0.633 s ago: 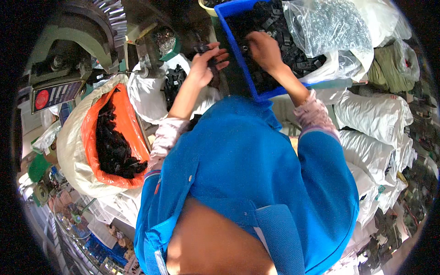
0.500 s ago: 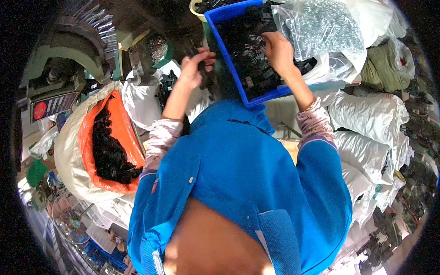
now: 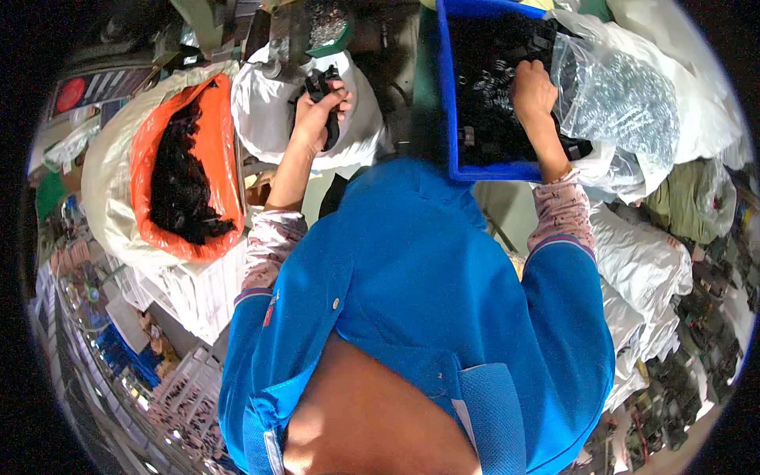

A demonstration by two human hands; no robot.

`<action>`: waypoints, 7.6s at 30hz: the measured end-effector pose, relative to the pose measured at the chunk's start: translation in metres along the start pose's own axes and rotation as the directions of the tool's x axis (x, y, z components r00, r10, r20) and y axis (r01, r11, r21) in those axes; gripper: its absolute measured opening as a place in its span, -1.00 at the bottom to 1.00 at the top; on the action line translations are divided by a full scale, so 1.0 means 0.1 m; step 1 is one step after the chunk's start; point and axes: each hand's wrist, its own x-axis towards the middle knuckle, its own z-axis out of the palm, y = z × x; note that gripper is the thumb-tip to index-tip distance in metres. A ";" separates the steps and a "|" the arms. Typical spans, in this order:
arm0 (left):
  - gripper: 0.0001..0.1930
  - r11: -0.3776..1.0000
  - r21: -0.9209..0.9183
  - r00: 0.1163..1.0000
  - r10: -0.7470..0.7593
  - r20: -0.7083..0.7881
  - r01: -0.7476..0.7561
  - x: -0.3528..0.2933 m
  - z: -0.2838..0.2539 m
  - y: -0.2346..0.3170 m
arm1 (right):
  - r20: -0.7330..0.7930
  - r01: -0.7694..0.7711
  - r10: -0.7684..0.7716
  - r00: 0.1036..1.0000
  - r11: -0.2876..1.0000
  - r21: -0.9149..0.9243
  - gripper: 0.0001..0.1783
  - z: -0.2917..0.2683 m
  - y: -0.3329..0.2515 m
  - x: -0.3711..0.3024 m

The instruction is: The person assembles small black plastic parts by hand, picking components from a blue bin and a large sack, then placing the assembled units into a white sack. The process is repeated continuously.

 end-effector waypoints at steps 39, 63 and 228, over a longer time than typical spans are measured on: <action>-0.63 0.537 0.780 0.941 -0.270 -0.203 0.322 -2.95 -2.58 -3.37 | 0.836 -0.749 -0.311 0.453 0.375 0.546 -0.73 1.83 -2.22 -3.41; -0.57 0.685 0.718 0.992 -0.050 -0.119 0.121 -2.96 -2.97 -5.41 | 0.631 0.453 -0.364 0.685 0.891 0.023 -0.08 7.68 -2.26 -2.83; -0.57 0.988 -0.146 0.908 0.114 0.403 -0.059 -1.27 -0.65 0.30 | 0.100 -0.165 -0.648 0.755 -0.040 0.985 -0.77 -0.80 -2.31 -0.49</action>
